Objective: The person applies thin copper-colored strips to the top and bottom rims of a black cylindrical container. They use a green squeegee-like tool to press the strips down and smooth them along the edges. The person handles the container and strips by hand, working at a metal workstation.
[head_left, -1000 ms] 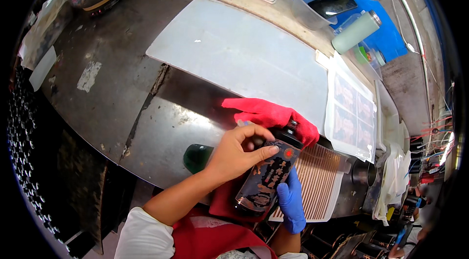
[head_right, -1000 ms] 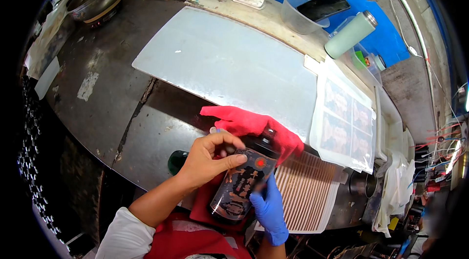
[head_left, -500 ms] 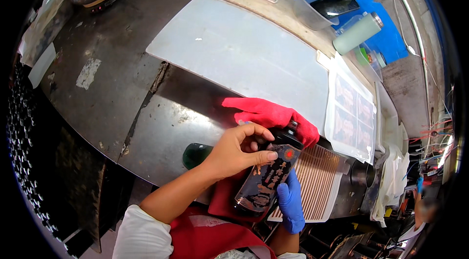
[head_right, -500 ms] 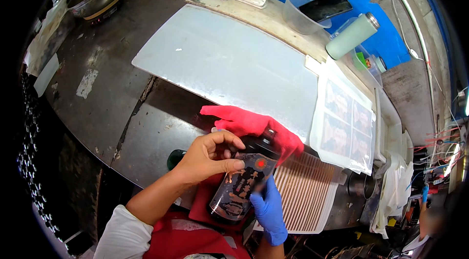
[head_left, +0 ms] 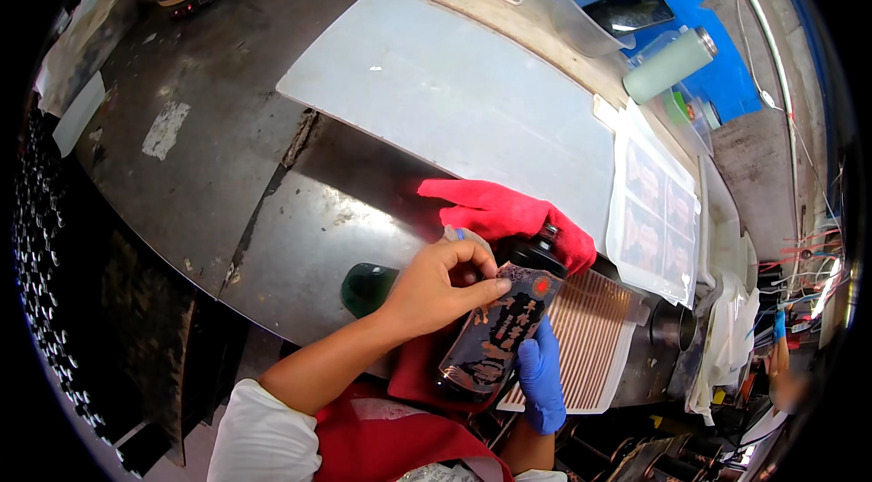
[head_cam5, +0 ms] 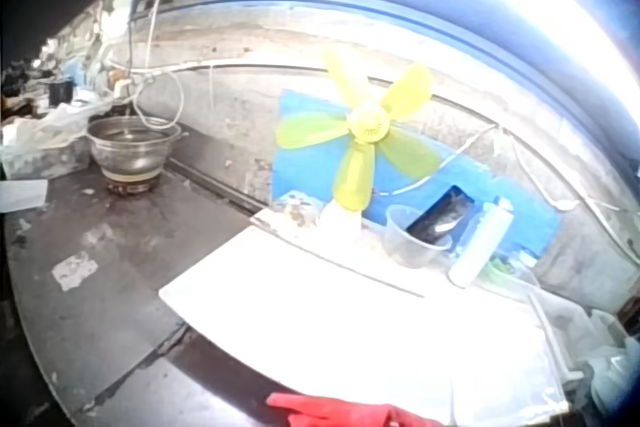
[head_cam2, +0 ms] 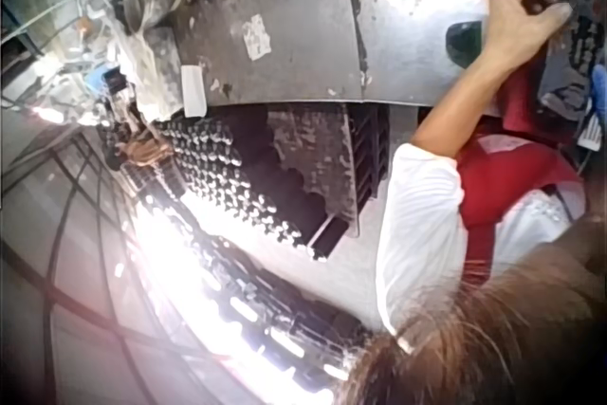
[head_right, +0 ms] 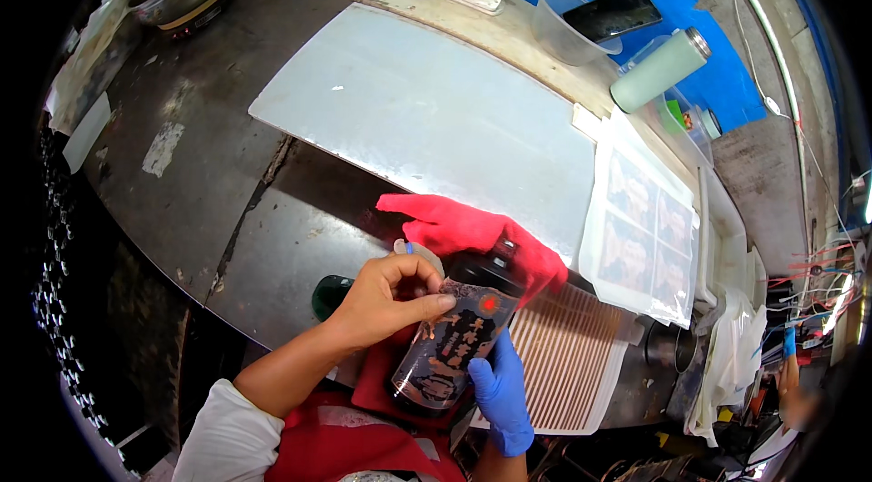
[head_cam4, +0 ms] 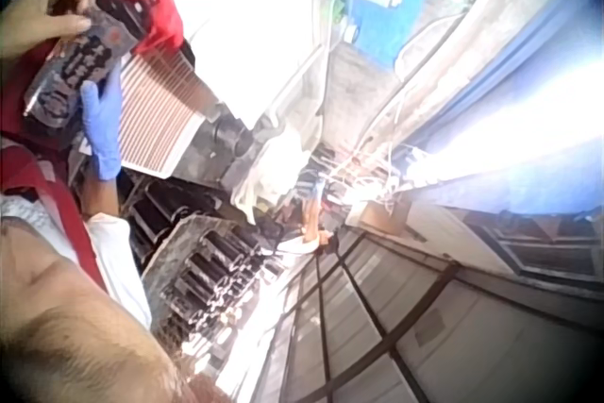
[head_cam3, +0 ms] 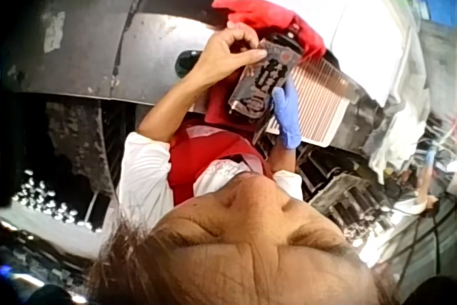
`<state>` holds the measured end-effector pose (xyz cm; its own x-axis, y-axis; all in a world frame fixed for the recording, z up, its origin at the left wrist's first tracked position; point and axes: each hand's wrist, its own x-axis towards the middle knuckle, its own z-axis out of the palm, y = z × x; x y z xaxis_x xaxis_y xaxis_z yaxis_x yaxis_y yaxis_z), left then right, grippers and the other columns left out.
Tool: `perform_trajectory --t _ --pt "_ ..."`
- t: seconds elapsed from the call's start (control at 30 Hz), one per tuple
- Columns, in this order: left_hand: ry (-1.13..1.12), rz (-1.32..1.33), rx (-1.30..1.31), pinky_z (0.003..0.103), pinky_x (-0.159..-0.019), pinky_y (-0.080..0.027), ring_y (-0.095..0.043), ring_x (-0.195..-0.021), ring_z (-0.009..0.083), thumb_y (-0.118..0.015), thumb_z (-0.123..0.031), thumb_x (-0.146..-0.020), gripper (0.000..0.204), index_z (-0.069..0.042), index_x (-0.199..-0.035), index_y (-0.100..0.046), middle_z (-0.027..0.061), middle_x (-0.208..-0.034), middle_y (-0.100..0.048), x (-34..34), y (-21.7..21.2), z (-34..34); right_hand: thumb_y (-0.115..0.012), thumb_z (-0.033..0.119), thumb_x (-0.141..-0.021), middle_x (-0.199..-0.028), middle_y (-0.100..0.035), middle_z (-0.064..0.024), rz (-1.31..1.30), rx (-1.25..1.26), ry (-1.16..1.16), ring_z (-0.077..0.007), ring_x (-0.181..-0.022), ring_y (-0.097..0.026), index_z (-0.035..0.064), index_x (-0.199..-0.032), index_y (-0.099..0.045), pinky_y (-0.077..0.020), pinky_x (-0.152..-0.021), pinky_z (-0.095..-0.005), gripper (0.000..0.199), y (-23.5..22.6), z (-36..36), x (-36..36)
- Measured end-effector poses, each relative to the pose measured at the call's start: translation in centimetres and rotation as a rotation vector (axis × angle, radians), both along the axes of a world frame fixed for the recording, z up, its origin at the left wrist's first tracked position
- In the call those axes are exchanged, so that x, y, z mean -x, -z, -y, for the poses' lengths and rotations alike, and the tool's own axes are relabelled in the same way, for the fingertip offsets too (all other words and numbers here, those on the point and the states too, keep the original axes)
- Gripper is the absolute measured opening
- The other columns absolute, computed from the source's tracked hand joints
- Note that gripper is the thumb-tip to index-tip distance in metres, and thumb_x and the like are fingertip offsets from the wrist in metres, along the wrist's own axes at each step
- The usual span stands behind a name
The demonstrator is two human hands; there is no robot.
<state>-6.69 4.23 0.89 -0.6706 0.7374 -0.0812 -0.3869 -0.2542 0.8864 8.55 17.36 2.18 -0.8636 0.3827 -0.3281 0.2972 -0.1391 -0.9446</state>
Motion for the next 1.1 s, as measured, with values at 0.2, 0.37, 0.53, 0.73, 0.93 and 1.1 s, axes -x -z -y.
perform_trajectory --t 0.2,0.37,0.53,0.73,0.93,1.1 --pt "0.046 0.193 -0.053 0.023 -0.072 -0.044 -0.055 -0.079 0.0078 -0.068 -0.01 -0.081 0.014 -0.003 -0.083 -0.056 0.0015 -0.084 -0.055 0.0 -0.5 0.6 -0.065 0.057 -0.075 -0.12 -0.051 -0.0101 0.023 0.01 -0.011 -0.017 -0.108 -0.049 -0.0035 -0.131 -0.036 -0.0399 -0.093 -0.0303 0.088 0.5 -0.3 -0.5" --pt "0.11 0.164 0.047 0.021 -0.076 -0.043 -0.054 -0.084 0.0071 -0.068 -0.011 -0.08 0.013 -0.004 -0.084 -0.058 0.0001 -0.086 -0.056 0.0 -0.2 1.0 -0.064 0.059 -0.074 -0.119 -0.052 -0.0102 0.032 0.028 -0.009 -0.0169 -0.108 -0.049 -0.0038 -0.131 -0.036 -0.0396 -0.093 -0.0302 0.089 0.7 -0.4 -0.6" --pt "0.06 0.324 -0.094 0.02 -0.073 -0.044 -0.054 -0.08 0.0068 -0.068 -0.006 -0.078 0.012 -0.004 -0.085 -0.058 -0.0002 -0.087 -0.056 0.0 0.4 1.0 -0.063 0.059 -0.075 -0.119 -0.052 -0.0103 0.036 0.002 -0.017 -0.0171 -0.108 -0.049 -0.004 -0.131 -0.036 -0.0395 -0.093 -0.0304 0.089 0.7 -0.4 -0.6" --pt "0.071 0.202 -0.026 0.022 -0.073 -0.046 -0.057 -0.08 0.009 -0.067 -0.004 -0.079 0.012 -0.004 -0.085 -0.057 0.0006 -0.088 -0.055 -0.1 -0.2 0.8 -0.063 0.06 -0.075 -0.118 -0.052 -0.0101 0.041 0.028 -0.008 -0.0169 -0.107 -0.049 -0.004 -0.13 -0.037 -0.0396 -0.093 -0.0301 0.088 0.7 -0.2 -0.6" --pt "0.099 0.427 -0.124 0.024 -0.074 -0.048 -0.058 -0.081 0.0109 -0.068 -0.002 -0.077 0.015 -0.003 -0.087 -0.057 0.0025 -0.091 -0.056 0.1 0.3 0.8 -0.063 0.06 -0.075 -0.119 -0.052 -0.0099 0.044 0.028 -0.009 -0.017 -0.108 -0.049 -0.004 -0.13 -0.036 -0.0396 -0.093 -0.0299 0.089 0.5 -0.1 -0.5" --pt "0.06 0.414 -0.118 0.024 -0.071 -0.048 -0.058 -0.078 0.0102 -0.069 -0.005 -0.078 0.015 -0.003 -0.087 -0.057 0.0029 -0.088 -0.057 0.0 -0.1 0.7 -0.063 0.06 -0.074 -0.12 -0.052 -0.0101 0.037 0.025 0.006 -0.0171 -0.108 -0.049 -0.0046 -0.131 -0.035 -0.0393 -0.093 -0.0297 0.091 0.7 -0.1 -0.6"
